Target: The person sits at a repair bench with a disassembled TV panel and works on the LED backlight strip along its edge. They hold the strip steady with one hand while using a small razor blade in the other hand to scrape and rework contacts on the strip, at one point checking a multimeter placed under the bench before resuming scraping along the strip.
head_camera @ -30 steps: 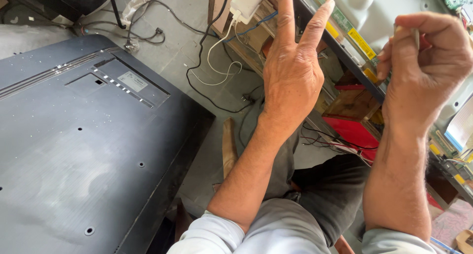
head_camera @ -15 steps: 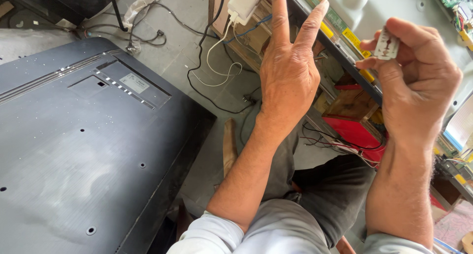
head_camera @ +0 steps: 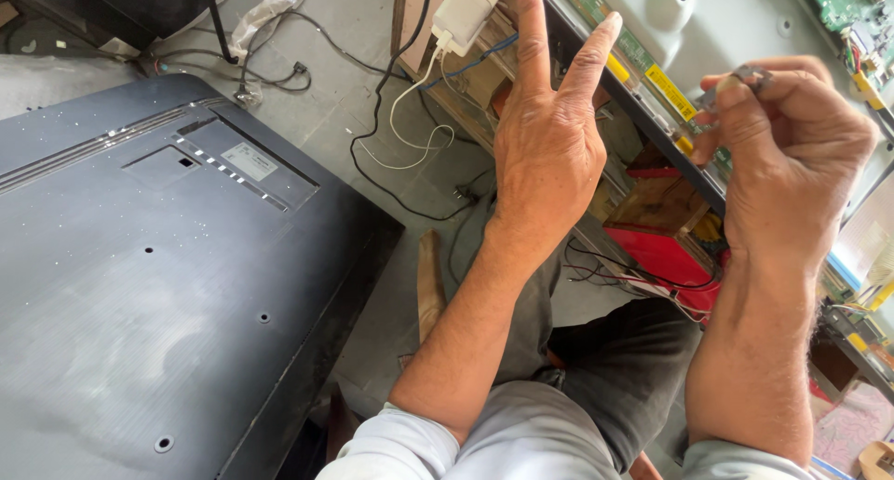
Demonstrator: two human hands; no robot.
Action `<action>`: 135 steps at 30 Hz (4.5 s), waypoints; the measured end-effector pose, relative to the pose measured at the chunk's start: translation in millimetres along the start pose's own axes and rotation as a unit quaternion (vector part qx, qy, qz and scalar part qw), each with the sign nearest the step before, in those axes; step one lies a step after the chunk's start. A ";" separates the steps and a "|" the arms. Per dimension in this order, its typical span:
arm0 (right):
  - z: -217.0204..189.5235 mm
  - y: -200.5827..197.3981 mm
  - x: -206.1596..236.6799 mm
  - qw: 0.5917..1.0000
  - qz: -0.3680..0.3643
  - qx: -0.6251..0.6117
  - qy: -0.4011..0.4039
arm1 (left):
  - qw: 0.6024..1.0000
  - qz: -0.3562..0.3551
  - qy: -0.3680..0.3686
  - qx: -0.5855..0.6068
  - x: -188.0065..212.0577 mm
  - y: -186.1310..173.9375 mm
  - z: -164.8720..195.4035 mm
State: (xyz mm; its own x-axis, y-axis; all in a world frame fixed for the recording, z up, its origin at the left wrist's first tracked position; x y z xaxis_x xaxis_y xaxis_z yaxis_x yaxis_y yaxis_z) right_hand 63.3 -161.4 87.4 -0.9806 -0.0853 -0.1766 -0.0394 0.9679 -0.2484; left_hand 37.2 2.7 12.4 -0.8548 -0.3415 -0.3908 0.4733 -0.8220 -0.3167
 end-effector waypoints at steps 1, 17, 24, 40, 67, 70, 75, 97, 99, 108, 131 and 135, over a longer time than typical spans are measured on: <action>1.7 -0.4 -0.6 1.000 0.010 -0.020 0.021 | 1.000 0.001 0.003 -0.001 0.2 0.0 0.3; 3.7 2.3 -6.4 0.996 0.004 -0.070 0.063 | 1.000 -0.005 -0.004 0.004 0.3 2.4 -0.4; 1.7 7.3 -6.4 0.993 0.001 -0.098 0.069 | 0.999 0.016 -0.011 0.032 -2.6 -7.7 7.3; -2.1 6.5 1.9 0.929 -0.156 -0.283 0.178 | 0.983 -0.121 0.053 0.130 -6.5 -26.1 29.5; -13.4 33.6 -4.1 0.959 -0.001 0.254 -0.121 | 0.996 -0.041 0.013 -0.082 -11.2 -14.6 9.2; -12.5 34.5 -5.3 0.942 -0.014 0.296 -0.156 | 0.996 -0.038 0.010 -0.082 -9.6 -12.5 8.0; -12.2 33.6 -5.9 0.929 -0.043 0.318 -0.186 | 0.996 -0.041 0.008 -0.075 -9.7 -12.3 6.6; -7.9 36.1 -8.1 0.918 -0.050 0.339 -0.201 | 0.999 -0.024 0.003 -0.032 -2.9 -1.7 -0.9; -7.7 36.9 -8.0 0.916 -0.053 0.339 -0.207 | 0.999 -0.026 0.003 -0.026 -3.0 -1.3 -1.6; -8.8 36.4 -6.6 0.892 -0.058 0.384 -0.230 | 1.000 -0.021 0.004 -0.019 -2.4 -1.4 -0.1; -4.1 34.3 -8.0 0.907 -0.055 0.358 -0.213 | 1.000 -0.028 -0.002 -0.005 -3.2 -1.2 0.8; -1.8 33.6 -7.6 0.911 -0.060 0.354 -0.203 | 0.999 -0.032 -0.007 -0.010 -3.1 -1.2 -0.4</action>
State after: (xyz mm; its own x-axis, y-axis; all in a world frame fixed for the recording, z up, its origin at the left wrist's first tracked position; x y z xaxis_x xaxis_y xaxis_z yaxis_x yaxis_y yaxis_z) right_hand 69.0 -127.9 82.1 -0.8197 -0.3996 -0.4103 0.1336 0.5632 -0.8155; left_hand 39.3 4.9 13.7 -0.8860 -0.2962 -0.3568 0.4222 -0.8334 -0.3567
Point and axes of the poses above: each hand's wrist, its own x-axis away from the middle knuckle, its own y-axis out of the palm, z = x × y, the point moved 4 cm from there along -x, towards the middle knuckle
